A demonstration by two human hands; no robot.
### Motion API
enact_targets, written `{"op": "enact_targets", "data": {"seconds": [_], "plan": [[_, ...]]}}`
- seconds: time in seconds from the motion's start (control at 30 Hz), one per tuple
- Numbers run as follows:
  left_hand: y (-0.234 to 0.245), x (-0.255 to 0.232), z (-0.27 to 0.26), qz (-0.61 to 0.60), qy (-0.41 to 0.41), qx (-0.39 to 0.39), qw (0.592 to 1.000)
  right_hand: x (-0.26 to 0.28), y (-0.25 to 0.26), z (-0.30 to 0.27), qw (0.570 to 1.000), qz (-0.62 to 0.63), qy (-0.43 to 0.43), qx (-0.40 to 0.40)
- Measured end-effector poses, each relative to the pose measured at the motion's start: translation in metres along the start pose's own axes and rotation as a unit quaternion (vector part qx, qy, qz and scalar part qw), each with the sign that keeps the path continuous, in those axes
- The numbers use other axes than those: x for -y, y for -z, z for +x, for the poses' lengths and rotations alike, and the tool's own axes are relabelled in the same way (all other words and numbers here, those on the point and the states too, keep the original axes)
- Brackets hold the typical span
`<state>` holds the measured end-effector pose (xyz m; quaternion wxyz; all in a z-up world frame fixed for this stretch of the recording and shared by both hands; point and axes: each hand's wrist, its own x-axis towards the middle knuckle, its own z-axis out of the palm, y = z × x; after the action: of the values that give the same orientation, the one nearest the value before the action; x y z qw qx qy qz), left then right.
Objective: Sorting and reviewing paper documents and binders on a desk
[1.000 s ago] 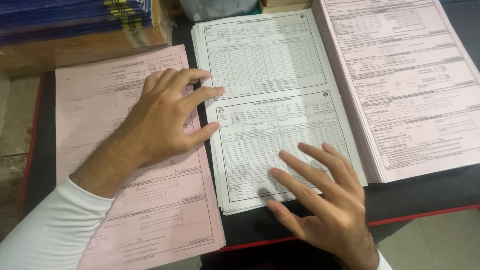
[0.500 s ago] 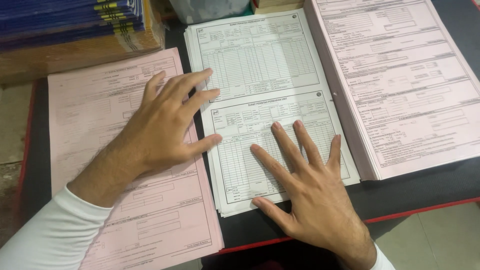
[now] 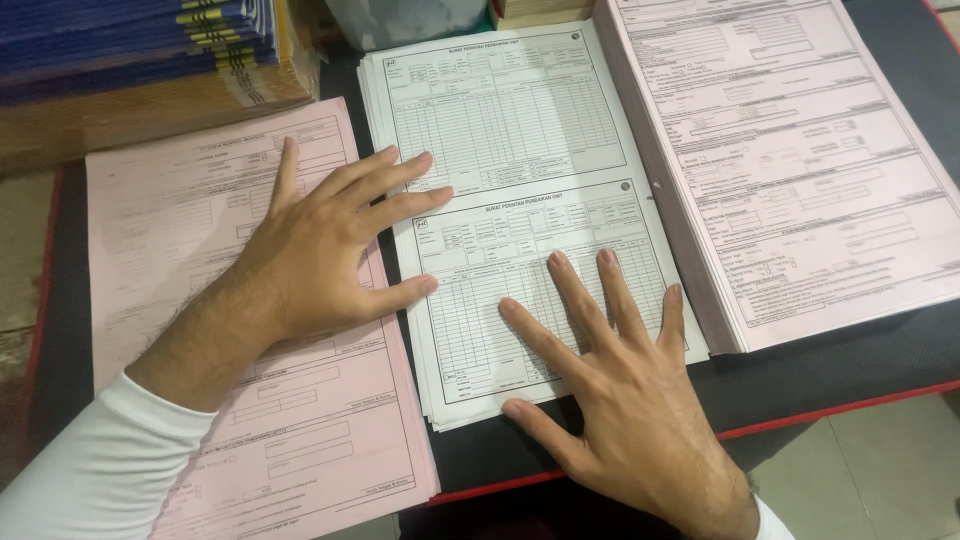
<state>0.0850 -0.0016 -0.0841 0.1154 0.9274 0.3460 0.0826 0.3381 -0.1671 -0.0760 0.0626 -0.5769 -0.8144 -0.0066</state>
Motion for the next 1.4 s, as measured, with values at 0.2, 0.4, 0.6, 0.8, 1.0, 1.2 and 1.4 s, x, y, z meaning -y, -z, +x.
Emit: {"op": "enact_targets", "data": {"seconds": [0.2,0.4,0.6,0.8,1.0,1.2,1.4], "plan": [[0.0,0.002,0.001,0.004,0.012,0.015,1.0,-0.008,0.011,-0.026,0.999,0.035,0.014,0.014],[0.0,0.003,0.003,0.006,0.019,0.027,0.999,-0.017,0.011,-0.051,0.999,0.014,0.031,-0.041],[0.003,0.001,0.003,-0.006,0.019,0.032,0.999,-0.033,0.051,-0.046,0.972,0.202,-0.006,-0.118],[-0.001,0.003,0.003,0.003,0.017,0.029,0.999,-0.093,0.039,-0.052,0.963,0.053,-0.099,-0.245],[-0.002,0.002,0.004,0.016,0.017,0.031,0.999,-0.107,0.011,-0.048,0.96,0.062,-0.169,-0.215],[-0.004,0.004,0.004,0.021,0.007,0.02,1.0,-0.114,0.009,-0.049,0.962,0.064,-0.164,-0.21],[-0.006,0.007,0.004,0.035,0.01,0.028,0.999,-0.11,0.011,-0.047,0.955,0.079,-0.186,-0.215]]}}
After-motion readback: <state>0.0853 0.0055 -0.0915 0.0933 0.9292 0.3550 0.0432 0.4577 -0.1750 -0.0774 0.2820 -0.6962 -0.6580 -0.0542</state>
